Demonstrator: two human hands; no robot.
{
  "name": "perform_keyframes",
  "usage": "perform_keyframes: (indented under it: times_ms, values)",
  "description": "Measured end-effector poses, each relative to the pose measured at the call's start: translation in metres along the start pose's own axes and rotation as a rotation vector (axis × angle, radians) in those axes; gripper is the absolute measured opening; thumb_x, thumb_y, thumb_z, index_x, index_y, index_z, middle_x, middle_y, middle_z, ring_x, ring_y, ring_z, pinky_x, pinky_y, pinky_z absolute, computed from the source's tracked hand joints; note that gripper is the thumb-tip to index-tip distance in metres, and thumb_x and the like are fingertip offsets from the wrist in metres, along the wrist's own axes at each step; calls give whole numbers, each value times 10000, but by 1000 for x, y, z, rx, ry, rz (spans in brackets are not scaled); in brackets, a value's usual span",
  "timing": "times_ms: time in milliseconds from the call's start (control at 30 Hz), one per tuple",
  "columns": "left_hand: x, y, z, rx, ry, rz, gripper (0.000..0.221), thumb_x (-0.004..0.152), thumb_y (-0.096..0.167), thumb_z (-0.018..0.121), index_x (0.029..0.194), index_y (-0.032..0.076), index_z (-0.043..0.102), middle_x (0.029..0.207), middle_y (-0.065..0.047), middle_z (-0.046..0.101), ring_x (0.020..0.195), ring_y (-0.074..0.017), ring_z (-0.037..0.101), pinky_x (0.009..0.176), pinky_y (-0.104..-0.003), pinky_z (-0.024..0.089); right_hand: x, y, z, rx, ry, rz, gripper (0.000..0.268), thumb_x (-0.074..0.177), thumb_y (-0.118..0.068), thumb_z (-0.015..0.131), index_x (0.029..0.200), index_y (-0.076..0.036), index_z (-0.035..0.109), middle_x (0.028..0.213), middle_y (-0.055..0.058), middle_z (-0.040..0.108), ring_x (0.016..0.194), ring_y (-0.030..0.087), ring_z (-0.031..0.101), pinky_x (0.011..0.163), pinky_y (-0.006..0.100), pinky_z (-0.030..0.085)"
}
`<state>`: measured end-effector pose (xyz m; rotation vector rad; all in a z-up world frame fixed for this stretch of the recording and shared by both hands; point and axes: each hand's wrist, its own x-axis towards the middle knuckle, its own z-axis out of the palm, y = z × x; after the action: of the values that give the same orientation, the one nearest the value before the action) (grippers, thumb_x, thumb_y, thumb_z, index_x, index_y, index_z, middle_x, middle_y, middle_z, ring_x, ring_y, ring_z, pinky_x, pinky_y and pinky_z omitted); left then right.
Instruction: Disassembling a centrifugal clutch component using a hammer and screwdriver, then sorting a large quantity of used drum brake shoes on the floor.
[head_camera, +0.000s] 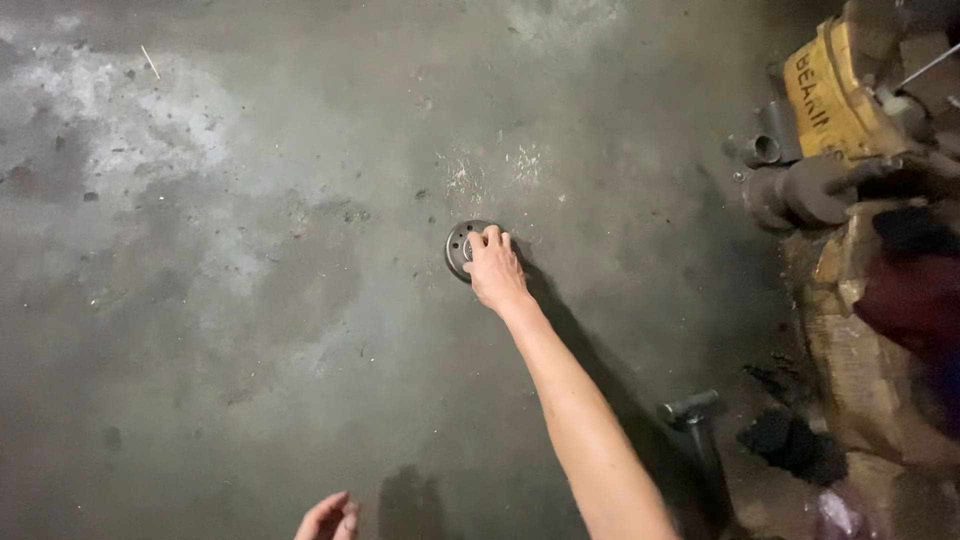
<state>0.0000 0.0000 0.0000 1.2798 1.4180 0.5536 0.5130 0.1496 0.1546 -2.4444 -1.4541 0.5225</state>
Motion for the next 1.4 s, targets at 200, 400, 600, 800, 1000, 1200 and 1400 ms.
perform_keyframes:
  times_ms: [200, 400, 600, 800, 1000, 1200, 1400]
  values:
    - [-26, -39, 35, -36, -99, -39, 347, 859, 79, 736, 1189, -14, 684, 948, -159, 810, 897, -259, 812, 845, -429, 664, -78, -18, 20, 104, -210, 85, 410, 886, -67, 711, 1259, -1, 557, 1294, 196, 494, 1171, 354, 588, 1014, 464, 510]
    - [-24, 150, 61, 95, -230, -120, 291, 871, 85, 740, 1159, 40, 749, 983, -114, 839, 980, -183, 801, 892, -335, 626, -125, -24, 30, 73, -121, 24, 355, 912, -144, 725, 1190, 43, 610, 1214, 198, 534, 1160, 363, 592, 980, 449, 531]
    - [-31, 195, 79, 43, -309, 20, 277, 898, 140, 715, 1156, 40, 731, 991, -79, 818, 940, -152, 784, 841, -315, 640, -146, -58, -39, 210, -59, 244, 417, 927, -185, 731, 1268, 19, 605, 1171, 156, 545, 1011, 269, 639, 883, 391, 567]
    - [-60, 233, 87, 28, -387, 72, 258, 918, 172, 715, 1131, 28, 739, 982, -97, 822, 886, -153, 766, 798, -310, 612, -218, 37, -44, 1348, 344, 351, 320, 943, -72, 623, 1252, -8, 670, 1187, 182, 701, 1038, 245, 698, 943, 399, 585]
    - [-25, 222, 116, 232, -403, 292, 251, 930, 173, 697, 1136, 30, 711, 1051, -86, 775, 904, -181, 755, 819, -315, 614, -276, 26, -43, 2151, 467, 512, 339, 991, -115, 481, 1257, 48, 614, 1264, 178, 696, 1212, 279, 665, 1127, 469, 499]
    - [48, 244, 159, 654, -225, 666, 694, 856, 310, 782, 1395, -22, 498, 1453, -225, 487, 1337, -372, 466, 1075, -522, 439, -302, 57, 16, 2448, 600, 634, 328, 970, -124, 535, 1253, -9, 653, 1256, 137, 697, 1194, 267, 644, 1101, 465, 488]
    - [82, 310, 220, 1045, -327, 638, 1161, 663, 479, 901, 1503, -43, 293, 1594, -248, 261, 1462, -426, 279, 1066, -664, 304, -336, 82, 50, 2481, 356, 288, 342, 932, -139, 625, 1251, -22, 663, 1272, 120, 700, 1213, 273, 640, 1110, 454, 476]
